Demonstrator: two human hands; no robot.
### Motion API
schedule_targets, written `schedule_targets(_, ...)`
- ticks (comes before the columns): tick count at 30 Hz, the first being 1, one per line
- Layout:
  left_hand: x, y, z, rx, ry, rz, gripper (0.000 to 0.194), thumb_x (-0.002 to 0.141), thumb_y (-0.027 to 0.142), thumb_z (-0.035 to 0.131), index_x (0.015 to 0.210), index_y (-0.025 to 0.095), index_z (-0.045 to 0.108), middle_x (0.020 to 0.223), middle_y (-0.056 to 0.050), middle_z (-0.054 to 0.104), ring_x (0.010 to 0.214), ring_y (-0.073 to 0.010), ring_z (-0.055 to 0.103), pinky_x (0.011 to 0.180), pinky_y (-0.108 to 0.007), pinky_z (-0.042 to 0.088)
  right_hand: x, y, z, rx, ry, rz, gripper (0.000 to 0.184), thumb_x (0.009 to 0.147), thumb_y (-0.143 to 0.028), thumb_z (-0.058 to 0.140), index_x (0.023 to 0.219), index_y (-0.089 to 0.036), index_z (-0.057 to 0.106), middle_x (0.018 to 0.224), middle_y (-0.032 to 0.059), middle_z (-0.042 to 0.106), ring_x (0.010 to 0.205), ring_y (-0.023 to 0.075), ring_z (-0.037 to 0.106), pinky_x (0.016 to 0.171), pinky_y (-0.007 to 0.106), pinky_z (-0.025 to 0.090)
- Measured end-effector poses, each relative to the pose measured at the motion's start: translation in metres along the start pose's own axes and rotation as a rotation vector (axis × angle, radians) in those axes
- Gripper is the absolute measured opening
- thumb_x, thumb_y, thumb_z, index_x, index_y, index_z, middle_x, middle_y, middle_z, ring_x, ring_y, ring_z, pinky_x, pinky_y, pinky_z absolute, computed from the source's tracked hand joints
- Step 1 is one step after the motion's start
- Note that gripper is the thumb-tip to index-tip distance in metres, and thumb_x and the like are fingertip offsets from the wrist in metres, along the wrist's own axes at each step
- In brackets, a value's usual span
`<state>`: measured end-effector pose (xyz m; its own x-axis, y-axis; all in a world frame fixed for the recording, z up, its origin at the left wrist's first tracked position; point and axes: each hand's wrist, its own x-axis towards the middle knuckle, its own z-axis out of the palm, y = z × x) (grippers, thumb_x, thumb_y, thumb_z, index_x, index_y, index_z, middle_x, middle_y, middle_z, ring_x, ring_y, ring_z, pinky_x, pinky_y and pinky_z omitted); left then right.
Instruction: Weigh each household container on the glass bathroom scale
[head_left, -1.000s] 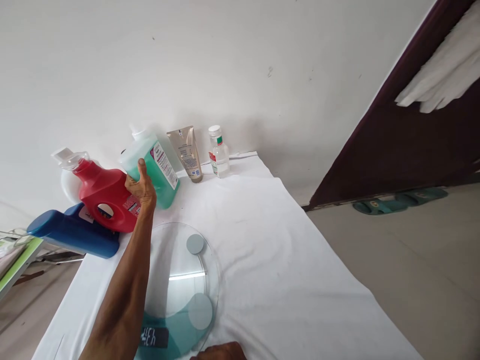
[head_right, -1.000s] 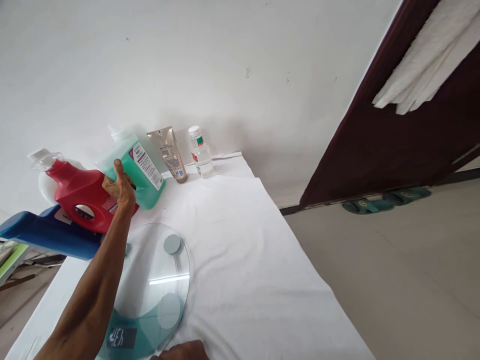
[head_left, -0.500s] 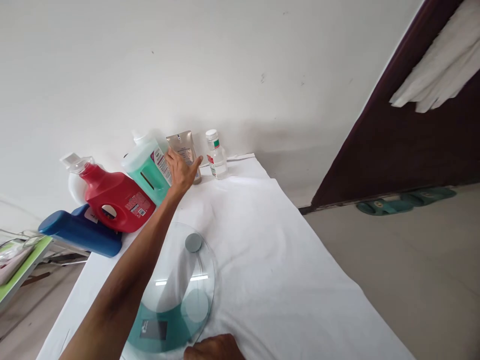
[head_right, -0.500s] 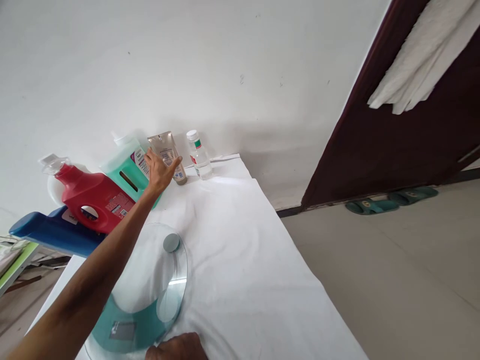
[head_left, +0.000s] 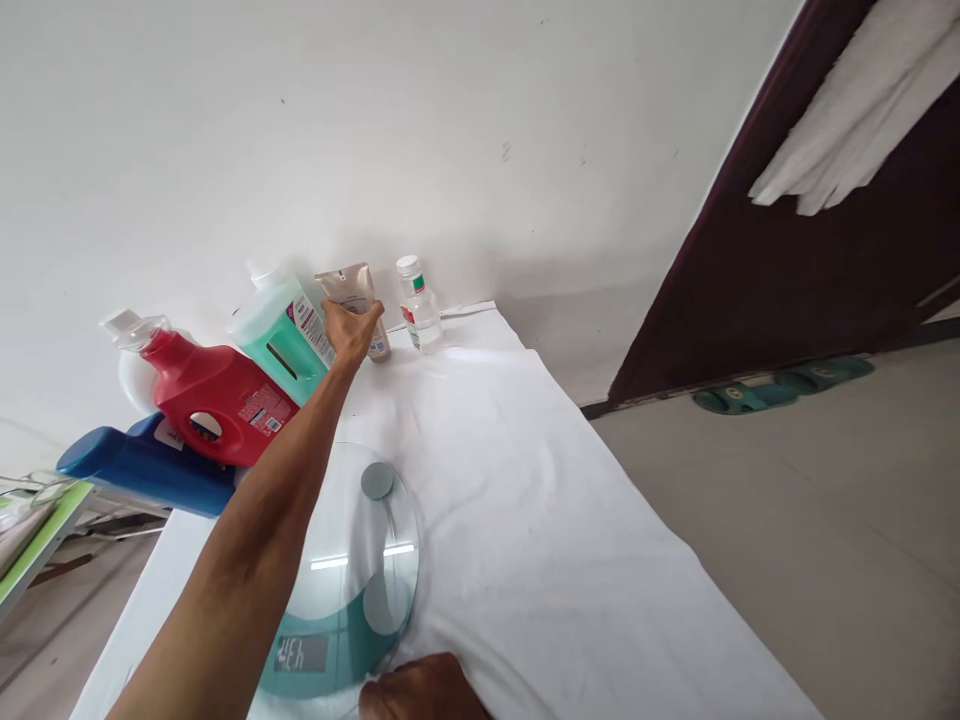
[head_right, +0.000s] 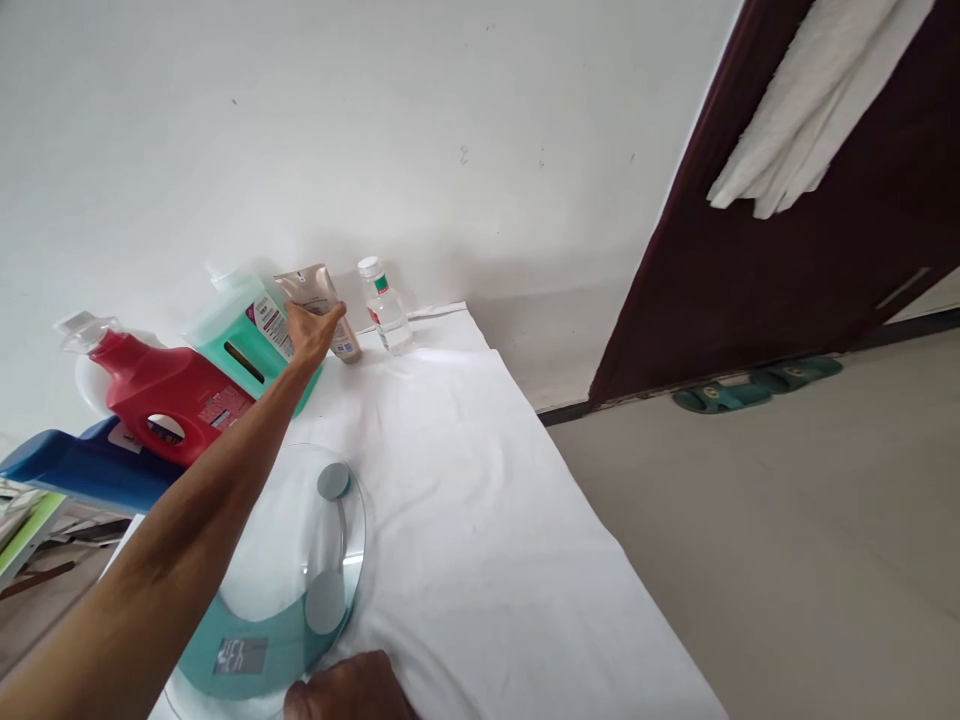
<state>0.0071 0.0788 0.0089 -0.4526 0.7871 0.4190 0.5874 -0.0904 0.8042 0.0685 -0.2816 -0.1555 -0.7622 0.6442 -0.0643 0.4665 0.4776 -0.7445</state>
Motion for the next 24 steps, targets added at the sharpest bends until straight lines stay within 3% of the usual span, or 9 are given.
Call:
schedule_targets(3,-0.018,0.012,-0.033,-0.03,0.014,0.103,0.06,0.062,0.032,0.094,0.098,0.021,0.047,0.101,-0.01,0.062,0.11,-0.0332,0.063,0.101,-0.05,0.05,-0.014,-0.006,-0.007,0.041,0.127,-0.019,0.039,0.089,-0.041,0.069,0.064,-0.019,0.05,0.063,-0.0036,0.065,0.052,0.0088,0.046,0.052,0.026,0.023)
schedule_targets(7,-0.057,0.024,-0.114,-0.016,-0.059,0.235,0.055,0.064,0.048,0.089,0.096,0.021,0.053,0.095,-0.006,0.065,0.094,-0.0271,0.066,0.084,-0.042,0.055,-0.028,-0.014,-0.018,0.102,0.274,-0.049,0.038,0.089,-0.031,0.065,0.063,-0.019,0.039,0.056,-0.004,0.055,0.052,0.0085,0.041,0.055,0.026,0.021)
schedule_targets(11,-0.109,0.017,-0.2,-0.015,-0.218,0.217,0.057,0.066,0.055,0.085,0.101,0.018,0.06,0.098,-0.006,0.07,0.09,-0.0247,0.068,0.079,-0.037,0.056,-0.03,-0.021,-0.028,0.162,0.327,-0.07,0.04,0.089,-0.028,0.061,0.062,-0.019,0.033,0.053,-0.0055,0.041,0.051,0.0087,0.037,0.057,0.027,0.02)
schedule_targets(14,-0.144,0.0,-0.244,-0.022,-0.246,0.157,0.058,0.065,0.054,0.086,0.103,0.018,0.061,0.101,-0.007,0.071,0.091,-0.0237,0.069,0.079,-0.036,0.056,-0.029,-0.023,-0.029,0.191,0.328,-0.082,0.042,0.09,-0.029,0.06,0.062,-0.02,0.031,0.053,-0.0062,0.037,0.051,0.0088,0.035,0.059,0.028,0.021)
schedule_targets(18,-0.176,-0.022,-0.271,0.022,-0.218,0.106,0.057,0.062,0.05,0.089,0.098,0.019,0.057,0.095,-0.005,0.071,0.086,-0.0222,0.068,0.076,-0.035,0.055,-0.027,-0.024,-0.029,0.198,0.334,-0.103,0.042,0.091,-0.034,0.057,0.062,-0.021,0.03,0.054,-0.0061,0.034,0.052,0.0097,0.033,0.059,0.029,0.022)
schedule_targets(24,-0.195,-0.033,-0.274,0.007,-0.207,0.113,0.062,0.062,0.052,0.09,0.1,0.021,0.051,0.099,-0.006,0.069,0.09,-0.024,0.069,0.073,-0.036,0.056,-0.029,-0.027,-0.034,0.249,0.339,-0.126,0.044,0.092,-0.042,0.057,0.062,-0.022,0.032,0.056,-0.0062,0.033,0.054,0.0104,0.031,0.056,0.028,0.024)
